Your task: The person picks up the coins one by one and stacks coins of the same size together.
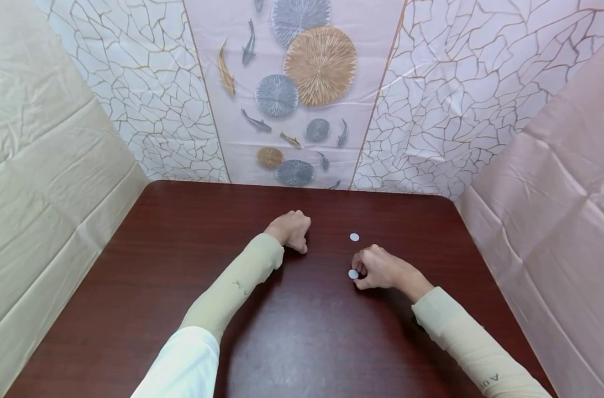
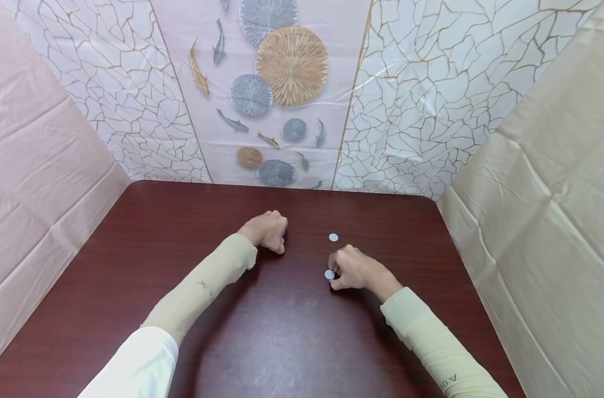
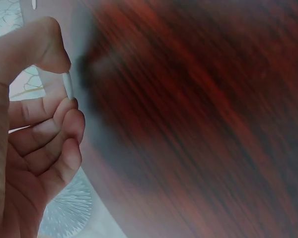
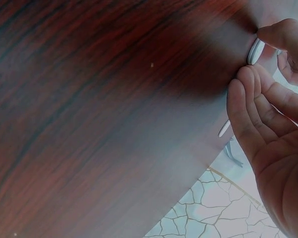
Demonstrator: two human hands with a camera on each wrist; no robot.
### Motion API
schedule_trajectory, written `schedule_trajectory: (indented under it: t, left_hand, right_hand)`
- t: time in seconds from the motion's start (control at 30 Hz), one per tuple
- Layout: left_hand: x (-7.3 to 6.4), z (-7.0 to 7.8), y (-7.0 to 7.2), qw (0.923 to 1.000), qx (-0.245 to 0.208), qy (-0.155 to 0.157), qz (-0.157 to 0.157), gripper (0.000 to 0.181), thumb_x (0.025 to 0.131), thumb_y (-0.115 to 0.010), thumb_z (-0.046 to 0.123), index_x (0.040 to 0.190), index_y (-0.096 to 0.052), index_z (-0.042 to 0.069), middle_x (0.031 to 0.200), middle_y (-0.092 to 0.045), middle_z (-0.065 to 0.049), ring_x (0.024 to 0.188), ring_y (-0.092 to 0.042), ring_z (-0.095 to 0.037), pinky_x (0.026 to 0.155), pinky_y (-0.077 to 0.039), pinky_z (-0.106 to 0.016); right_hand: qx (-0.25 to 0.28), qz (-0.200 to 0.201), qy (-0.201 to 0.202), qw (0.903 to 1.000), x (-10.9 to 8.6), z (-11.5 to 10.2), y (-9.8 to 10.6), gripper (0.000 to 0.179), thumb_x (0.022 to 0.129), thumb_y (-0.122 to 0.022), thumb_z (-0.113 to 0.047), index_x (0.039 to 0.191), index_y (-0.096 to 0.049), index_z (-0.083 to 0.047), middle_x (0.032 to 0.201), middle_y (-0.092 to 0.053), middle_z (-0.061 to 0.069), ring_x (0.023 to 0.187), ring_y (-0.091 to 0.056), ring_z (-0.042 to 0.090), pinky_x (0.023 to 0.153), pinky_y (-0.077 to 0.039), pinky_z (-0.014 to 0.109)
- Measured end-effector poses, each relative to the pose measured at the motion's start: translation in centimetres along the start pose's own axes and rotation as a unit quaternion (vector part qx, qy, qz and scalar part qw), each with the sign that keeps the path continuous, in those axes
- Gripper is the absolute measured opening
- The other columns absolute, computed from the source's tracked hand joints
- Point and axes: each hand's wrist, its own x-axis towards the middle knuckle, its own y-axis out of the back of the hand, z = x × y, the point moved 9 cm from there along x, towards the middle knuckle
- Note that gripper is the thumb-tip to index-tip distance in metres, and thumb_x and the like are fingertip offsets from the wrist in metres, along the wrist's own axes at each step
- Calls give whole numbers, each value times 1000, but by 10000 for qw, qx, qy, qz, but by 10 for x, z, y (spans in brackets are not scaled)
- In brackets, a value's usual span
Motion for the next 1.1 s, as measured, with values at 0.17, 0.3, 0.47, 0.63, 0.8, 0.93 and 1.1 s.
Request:
schedule_trajectory:
  t: [0.17, 0.3, 0.47, 0.63, 0.8, 0.93, 1.1]
  left_hand:
    - [-7, 10, 3, 9996, 0, -263, 53, 19, 82, -76, 25, 73, -62, 16, 67, -61, 1, 60, -57, -14, 61, -45, -28]
    - [-14, 20, 5, 9987, 23, -507, 71, 22, 80, -75, 24, 67, -58, 18, 62, -58, 3, 56, -52, -13, 59, -43, -27]
    - [-24, 29, 5, 9979, -17, -649, 28, 26, 78, -73, 21, 62, -53, 21, 57, -52, 7, 54, -46, -11, 56, -38, -25]
    - [-35, 37, 4, 9966, -23, -814, 127, 28, 77, -72, 20, 62, -49, 20, 56, -46, 7, 53, -42, -9, 54, -34, -24]
    - [-46, 43, 3, 9947, 37, -960, 367, 24, 78, -74, 22, 66, -54, 19, 60, -54, 7, 54, -48, -8, 54, -37, -21]
    - [-54, 46, -1, 9937, 62, -1034, 422, 23, 77, -74, 23, 65, -54, 19, 62, -55, 6, 55, -47, -9, 55, -38, -21]
    - [-62, 49, -9, 9935, 4, -1057, 411, 20, 75, -76, 24, 68, -58, 19, 67, -60, 7, 58, -54, -9, 58, -45, -21]
  right_hand:
    - [17, -45, -40, 10000, 1, 0, 0, 19, 77, -85, -17, 91, -75, -9, 81, -71, -5, 74, -65, 5, 69, -55, 20]
    - [8, -11, -56, 10000, 1, 0, 0, 18, 77, -85, -17, 90, -75, -10, 80, -70, -5, 74, -64, 4, 69, -55, 20]
    - [43, 37, 1, 10000, 1, 1, 1, 18, 77, -85, -17, 90, -74, -10, 80, -71, -4, 74, -64, 4, 68, -55, 20]
    - [70, -33, -104, 9999, 1, 2, 0, 19, 77, -86, -18, 91, -74, -11, 81, -71, -5, 75, -64, 4, 70, -56, 20]
    - [152, -80, -174, 9997, 1, 3, 1, 21, 77, -86, -18, 92, -75, -10, 82, -71, -5, 76, -64, 3, 70, -56, 20]
    - [270, -96, -168, 9994, 2, 4, 1, 20, 78, -86, -18, 92, -75, -10, 82, -72, -5, 76, -65, 2, 70, -56, 20]
    - [392, -143, -137, 9990, 2, 5, 0, 19, 78, -86, -18, 92, -75, -10, 82, -73, -6, 76, -66, 2, 70, -57, 20]
